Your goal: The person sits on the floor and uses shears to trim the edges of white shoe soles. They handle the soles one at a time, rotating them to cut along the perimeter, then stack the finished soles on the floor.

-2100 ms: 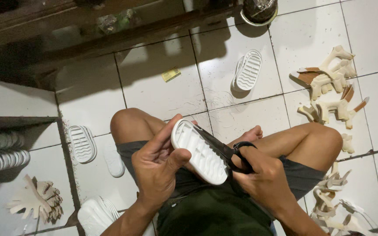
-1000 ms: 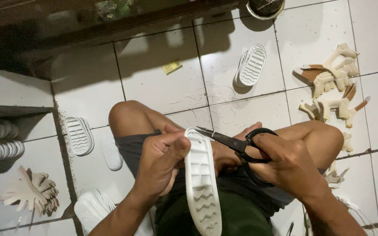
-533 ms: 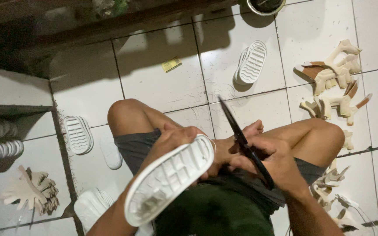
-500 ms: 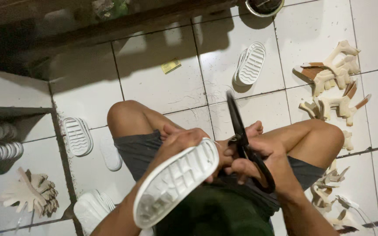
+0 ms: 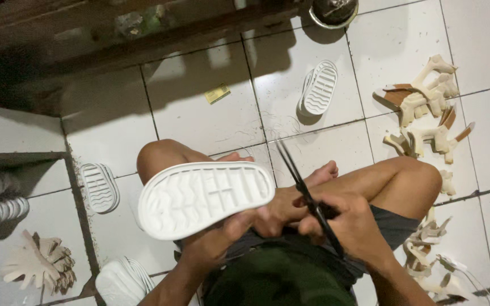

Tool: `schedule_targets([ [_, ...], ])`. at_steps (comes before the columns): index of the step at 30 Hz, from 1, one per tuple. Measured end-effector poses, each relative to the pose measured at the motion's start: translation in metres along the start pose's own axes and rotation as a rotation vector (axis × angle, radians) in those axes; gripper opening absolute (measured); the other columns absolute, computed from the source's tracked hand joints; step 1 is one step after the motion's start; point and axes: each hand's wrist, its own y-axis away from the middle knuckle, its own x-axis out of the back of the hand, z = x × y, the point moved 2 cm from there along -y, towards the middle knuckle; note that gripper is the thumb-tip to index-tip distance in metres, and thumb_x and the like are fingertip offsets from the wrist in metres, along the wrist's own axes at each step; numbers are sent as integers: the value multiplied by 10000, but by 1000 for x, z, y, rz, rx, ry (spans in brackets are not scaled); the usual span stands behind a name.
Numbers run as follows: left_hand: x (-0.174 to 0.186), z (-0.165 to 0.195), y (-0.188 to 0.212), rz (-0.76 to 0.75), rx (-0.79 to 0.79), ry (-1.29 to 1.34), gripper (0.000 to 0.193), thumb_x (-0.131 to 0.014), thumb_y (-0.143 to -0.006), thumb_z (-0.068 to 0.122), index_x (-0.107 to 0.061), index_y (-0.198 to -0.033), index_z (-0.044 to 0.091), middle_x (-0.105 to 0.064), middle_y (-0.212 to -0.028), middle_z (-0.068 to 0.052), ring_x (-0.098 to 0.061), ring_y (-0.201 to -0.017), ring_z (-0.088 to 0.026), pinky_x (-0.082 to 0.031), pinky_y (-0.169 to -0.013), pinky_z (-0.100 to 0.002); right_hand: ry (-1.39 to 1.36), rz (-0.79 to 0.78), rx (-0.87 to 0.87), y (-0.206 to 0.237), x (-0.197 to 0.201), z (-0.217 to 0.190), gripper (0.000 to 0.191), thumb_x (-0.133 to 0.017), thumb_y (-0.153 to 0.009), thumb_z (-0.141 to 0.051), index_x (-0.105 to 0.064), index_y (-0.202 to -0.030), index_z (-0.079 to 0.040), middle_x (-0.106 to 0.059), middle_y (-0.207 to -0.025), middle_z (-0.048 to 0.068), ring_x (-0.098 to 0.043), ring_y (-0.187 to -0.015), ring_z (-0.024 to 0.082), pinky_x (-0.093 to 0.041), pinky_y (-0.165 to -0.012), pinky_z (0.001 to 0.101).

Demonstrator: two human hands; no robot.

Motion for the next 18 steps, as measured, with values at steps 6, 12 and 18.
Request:
schedule_targets([
  [6,6,12,-3,6,-41,-105,483,-789,-860,184,-630,-1224,-91,-760,-1096,-200,-750,-1092,-301,-518,-1078,-415,401,235,313,22,2,-25,584,-929,-604,-352,-673,-955,39,-670,-709,83,-640,-559,138,-524,-529,293],
  [12,-11,24,0,-45,-368,-650,539,-825,-818,130,-614,-1270,-73,-763,-1147,-185,-745,-1164,-297,-492,-1161,-428,495,201,128,25,9,-33,415,-940,-622,-263,-673,-789,8,-602,-594,109,-572,-442,210,-488,-461,341],
  [18,-2,27,3,0,-296,-673,615,-861,-776,77,-599,-1316,-56,-765,-1197,-170,-740,-1237,-293,-465,-1245,-440,521,158,275,18,16,-32,383,-898,-649,-199,-640,-837,13,-610,-643,99,-592,-481,218,-471,-464,350],
])
